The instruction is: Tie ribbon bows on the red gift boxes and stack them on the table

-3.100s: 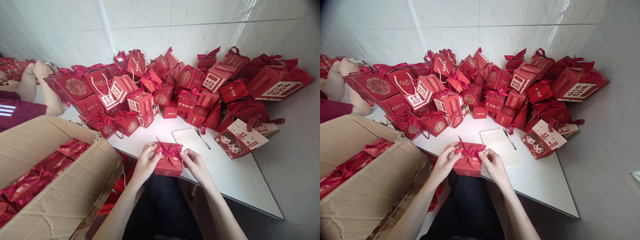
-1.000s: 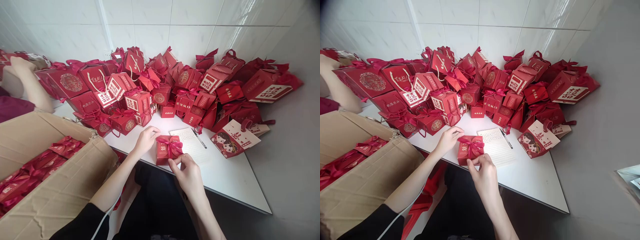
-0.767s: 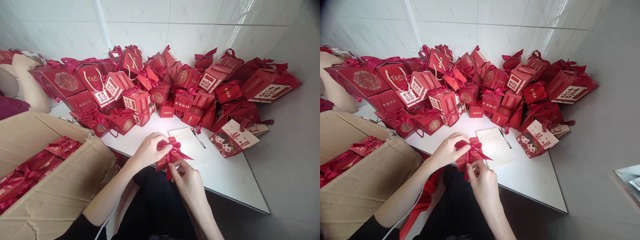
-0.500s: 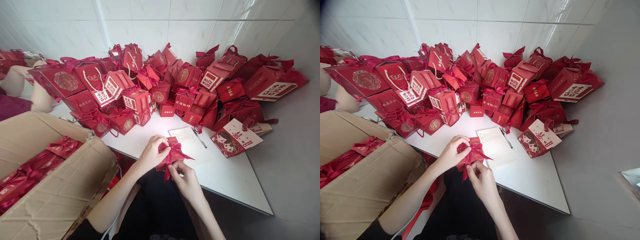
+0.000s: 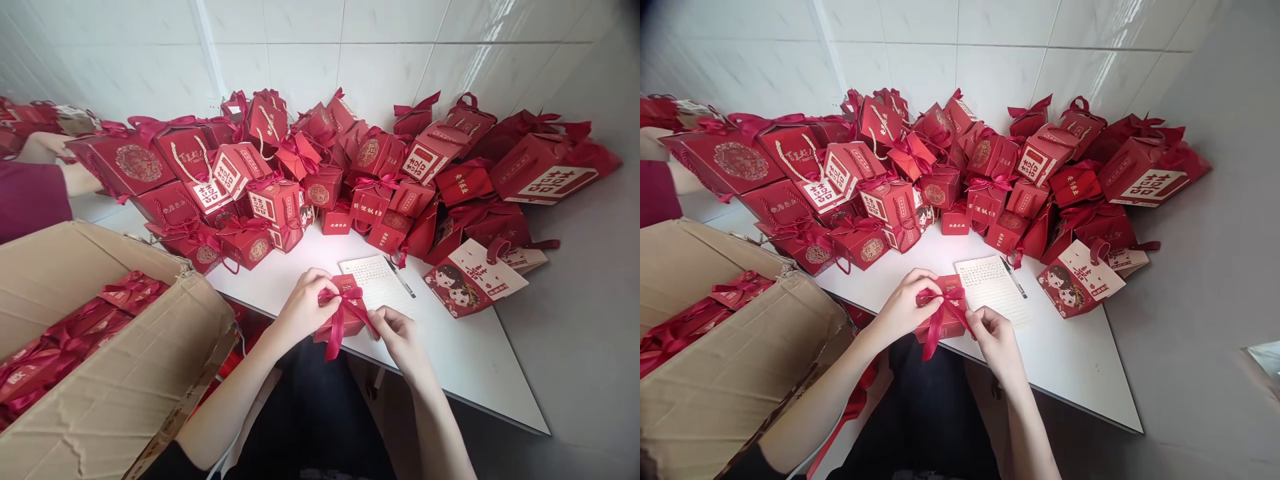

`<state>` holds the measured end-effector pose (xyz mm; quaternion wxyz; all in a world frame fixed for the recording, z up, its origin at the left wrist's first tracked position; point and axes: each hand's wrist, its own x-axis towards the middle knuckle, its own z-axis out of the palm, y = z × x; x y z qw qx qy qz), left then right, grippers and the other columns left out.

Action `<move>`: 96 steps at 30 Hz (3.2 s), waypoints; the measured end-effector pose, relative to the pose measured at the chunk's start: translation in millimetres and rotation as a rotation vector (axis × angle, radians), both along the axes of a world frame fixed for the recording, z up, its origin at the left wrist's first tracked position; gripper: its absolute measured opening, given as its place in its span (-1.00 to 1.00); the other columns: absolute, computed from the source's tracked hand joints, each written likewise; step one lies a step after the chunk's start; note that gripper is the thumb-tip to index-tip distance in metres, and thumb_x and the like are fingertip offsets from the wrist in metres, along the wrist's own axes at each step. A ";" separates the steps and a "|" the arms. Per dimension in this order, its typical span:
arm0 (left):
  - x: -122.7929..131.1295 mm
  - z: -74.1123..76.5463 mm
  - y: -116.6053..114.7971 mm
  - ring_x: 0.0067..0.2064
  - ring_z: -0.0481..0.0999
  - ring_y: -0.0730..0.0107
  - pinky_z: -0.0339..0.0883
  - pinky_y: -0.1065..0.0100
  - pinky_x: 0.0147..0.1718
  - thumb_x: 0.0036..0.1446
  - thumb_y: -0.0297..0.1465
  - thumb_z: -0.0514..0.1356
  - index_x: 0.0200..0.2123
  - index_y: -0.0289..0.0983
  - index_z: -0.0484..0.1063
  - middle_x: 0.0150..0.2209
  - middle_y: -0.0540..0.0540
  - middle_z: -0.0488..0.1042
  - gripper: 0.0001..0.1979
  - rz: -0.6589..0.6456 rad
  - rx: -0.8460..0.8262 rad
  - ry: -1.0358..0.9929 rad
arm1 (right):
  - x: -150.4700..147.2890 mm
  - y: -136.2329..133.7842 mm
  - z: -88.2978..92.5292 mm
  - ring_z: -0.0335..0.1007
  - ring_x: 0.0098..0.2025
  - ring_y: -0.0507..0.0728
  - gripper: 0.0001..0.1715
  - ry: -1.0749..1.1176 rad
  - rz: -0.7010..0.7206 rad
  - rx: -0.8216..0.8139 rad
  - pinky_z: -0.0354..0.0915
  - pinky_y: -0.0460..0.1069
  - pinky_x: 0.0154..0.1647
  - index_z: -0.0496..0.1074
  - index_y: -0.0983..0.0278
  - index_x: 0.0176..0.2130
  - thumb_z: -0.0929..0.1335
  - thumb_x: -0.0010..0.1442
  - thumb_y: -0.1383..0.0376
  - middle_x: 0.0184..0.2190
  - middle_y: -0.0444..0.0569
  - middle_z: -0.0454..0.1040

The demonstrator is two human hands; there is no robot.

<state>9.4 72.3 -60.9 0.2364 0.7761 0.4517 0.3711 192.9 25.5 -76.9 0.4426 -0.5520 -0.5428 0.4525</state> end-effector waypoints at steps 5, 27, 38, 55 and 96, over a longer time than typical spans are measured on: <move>1.6 3.0 -1.4 -0.05 0.38 0.25 0.32 0.17 -0.03 0.06 -0.48 0.14 -0.42 -0.24 0.37 -0.17 -0.10 0.34 -0.96 0.004 -0.006 0.041 | 4.5 -8.5 -1.6 0.08 -0.57 0.01 -0.54 -0.057 -0.007 0.032 0.10 -0.07 -0.51 0.25 0.26 -0.63 0.34 0.06 -0.01 -0.67 -0.18 0.20; -2.4 -6.6 -1.7 -0.09 0.38 0.27 0.27 0.21 -0.08 0.16 -0.28 0.07 -0.29 -0.24 0.28 -0.22 -0.11 0.36 -0.86 0.368 0.016 -0.199 | -0.6 40.3 25.2 0.16 -0.53 0.05 -0.45 -0.371 -0.047 0.115 0.09 -0.06 -0.47 0.22 0.24 -0.57 0.17 0.15 -0.12 -0.64 -0.16 0.24; 0.7 -7.3 -17.0 -0.37 0.41 0.38 0.28 0.36 -0.34 0.14 -0.21 0.04 -0.49 -0.22 0.20 -0.43 0.00 0.36 -0.75 0.366 -0.236 -0.238 | -16.3 48.2 10.1 0.10 -0.58 0.00 -0.49 0.014 -0.013 0.076 0.07 -0.08 -0.53 0.22 0.25 -0.59 0.35 -0.03 -0.10 -0.65 -0.20 0.23; 7.4 -21.3 -28.5 -0.40 0.33 0.41 0.29 0.37 -0.34 0.17 -0.32 -0.02 -0.49 -0.20 0.15 -0.42 0.01 0.26 -0.81 0.432 -0.212 -0.246 | -23.5 33.8 -8.5 -0.05 -0.64 -0.06 -0.49 0.460 -0.118 -0.058 0.00 -0.11 -0.59 0.11 0.24 -0.63 0.41 -0.06 0.00 -0.68 -0.26 0.12; -15.7 0.0 -5.9 -0.08 0.35 0.33 0.24 0.27 -0.02 0.09 -0.51 0.11 -0.30 -0.23 0.36 -0.21 -0.06 0.33 -0.90 -0.017 0.098 -0.002 | -38.0 -21.0 4.4 0.33 -0.01 0.20 -0.65 -0.792 0.130 0.883 0.09 0.26 0.11 0.35 0.28 -0.05 0.24 0.17 0.51 -0.11 0.10 0.42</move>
